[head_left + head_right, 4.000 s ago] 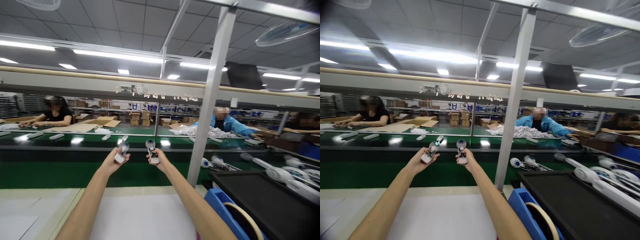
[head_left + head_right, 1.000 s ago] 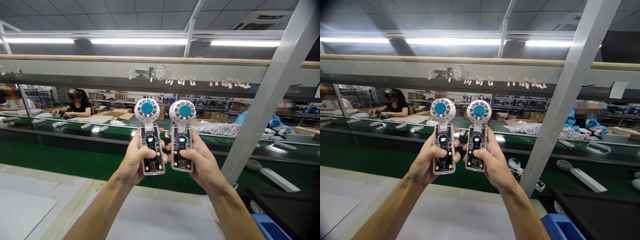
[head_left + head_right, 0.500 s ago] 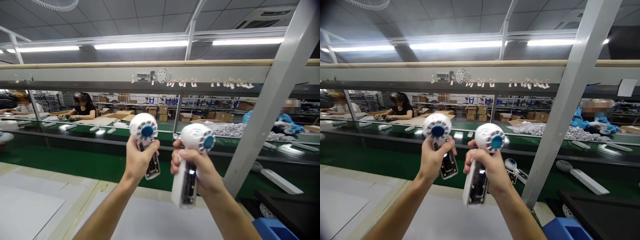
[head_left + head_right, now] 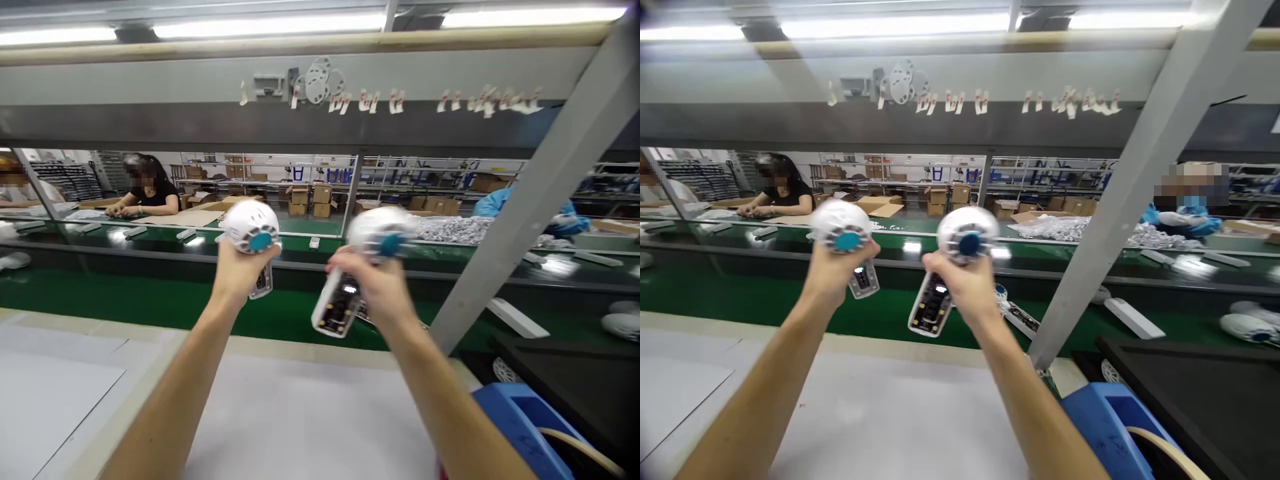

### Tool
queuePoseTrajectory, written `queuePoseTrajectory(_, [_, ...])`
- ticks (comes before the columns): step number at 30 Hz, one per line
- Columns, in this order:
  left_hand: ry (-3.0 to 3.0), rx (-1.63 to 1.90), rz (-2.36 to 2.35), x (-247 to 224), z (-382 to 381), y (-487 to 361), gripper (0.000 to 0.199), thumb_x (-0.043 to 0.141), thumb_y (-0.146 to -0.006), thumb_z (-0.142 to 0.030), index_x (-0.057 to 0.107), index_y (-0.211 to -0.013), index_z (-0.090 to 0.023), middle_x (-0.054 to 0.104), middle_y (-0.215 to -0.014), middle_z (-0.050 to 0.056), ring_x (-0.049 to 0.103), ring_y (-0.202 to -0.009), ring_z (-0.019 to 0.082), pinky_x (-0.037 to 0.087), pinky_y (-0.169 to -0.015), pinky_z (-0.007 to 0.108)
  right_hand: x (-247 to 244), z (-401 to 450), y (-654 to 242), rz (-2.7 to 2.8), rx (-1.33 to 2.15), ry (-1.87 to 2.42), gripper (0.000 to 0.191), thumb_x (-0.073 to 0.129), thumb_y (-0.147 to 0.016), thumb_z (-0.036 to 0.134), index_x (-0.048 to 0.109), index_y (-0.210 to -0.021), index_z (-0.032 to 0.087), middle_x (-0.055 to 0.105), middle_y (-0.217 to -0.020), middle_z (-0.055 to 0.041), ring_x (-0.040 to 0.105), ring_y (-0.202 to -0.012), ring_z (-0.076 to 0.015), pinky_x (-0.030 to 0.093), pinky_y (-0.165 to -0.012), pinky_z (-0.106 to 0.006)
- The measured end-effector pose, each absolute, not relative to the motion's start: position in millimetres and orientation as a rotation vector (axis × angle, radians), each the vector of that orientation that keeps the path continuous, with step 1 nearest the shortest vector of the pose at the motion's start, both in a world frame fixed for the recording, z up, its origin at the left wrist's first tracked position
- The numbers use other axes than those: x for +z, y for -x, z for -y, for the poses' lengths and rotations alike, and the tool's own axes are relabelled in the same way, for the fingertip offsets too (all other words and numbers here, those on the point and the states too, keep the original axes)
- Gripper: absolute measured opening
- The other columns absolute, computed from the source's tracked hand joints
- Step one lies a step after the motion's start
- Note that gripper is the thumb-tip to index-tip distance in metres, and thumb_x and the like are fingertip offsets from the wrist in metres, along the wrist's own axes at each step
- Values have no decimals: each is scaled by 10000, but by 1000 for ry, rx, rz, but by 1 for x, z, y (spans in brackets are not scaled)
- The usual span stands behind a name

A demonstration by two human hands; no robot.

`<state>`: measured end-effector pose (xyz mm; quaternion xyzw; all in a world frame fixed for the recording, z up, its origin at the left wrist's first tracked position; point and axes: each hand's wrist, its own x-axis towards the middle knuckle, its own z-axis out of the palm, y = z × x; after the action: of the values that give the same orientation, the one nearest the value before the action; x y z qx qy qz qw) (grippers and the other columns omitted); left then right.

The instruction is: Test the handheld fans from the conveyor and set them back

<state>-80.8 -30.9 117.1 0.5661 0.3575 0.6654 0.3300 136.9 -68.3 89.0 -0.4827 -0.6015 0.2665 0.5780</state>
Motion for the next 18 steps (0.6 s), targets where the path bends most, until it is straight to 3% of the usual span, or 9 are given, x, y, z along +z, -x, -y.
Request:
queuePoseTrajectory(1, [-1483, 1502, -1152, 102, 12, 78, 304, 839, -620, -269, 690, -865, -171, 707, -850, 0, 676, -844, 175, 545, -763, 271, 79, 55, -128, 1433, 609, 1272, 293, 753, -831, 412, 738, -982, 161, 756, -974, -76, 702, -972, -256, 557, -849, -365])
queuePoseTrajectory(4, [-1444, 1292, -1407, 58, -32, 74, 202, 769, -646, -184, 666, -807, -119, 688, -768, 51, 658, -757, 212, 518, -666, 308, 44, 20, -108, 1503, 608, 1566, 286, 809, -735, 331, 738, -915, 120, 765, -888, -105, 714, -962, -311, 535, -782, -343])
queuePoseTrajectory(9, [-1533, 1098, -1765, -1, -63, 80, 317, 718, -831, -291, 620, -1093, -141, 689, -1021, 70, 653, -919, 200, 538, -846, 377, 3, 10, -99, 1676, 515, 1723, 403, 588, -942, 428, 664, -1163, 100, 721, -1150, -188, 677, -1080, -326, 494, -887, -369])
queuePoseTrajectory(13, [-1699, 945, -2027, -29, -64, 88, 409, 618, -898, -402, 579, -1192, -121, 633, -1223, 192, 578, -1181, 342, 468, -975, 482, -2, 20, -92, 1845, 410, 1836, 359, 519, -978, 301, 635, -1217, 59, 626, -1296, -266, 639, -1162, -366, 462, -935, -399])
queuePoseTrajectory(18, [-1921, 862, -2213, -34, -55, 97, 470, 501, -921, -342, 540, -1277, -37, 526, -1327, 300, 443, -1288, 463, 386, -1032, 581, 19, 19, -107, 1976, 413, 1913, 257, 554, -956, 259, 732, -1073, 114, 673, -1254, -199, 675, -1107, -317, 489, -894, -355])
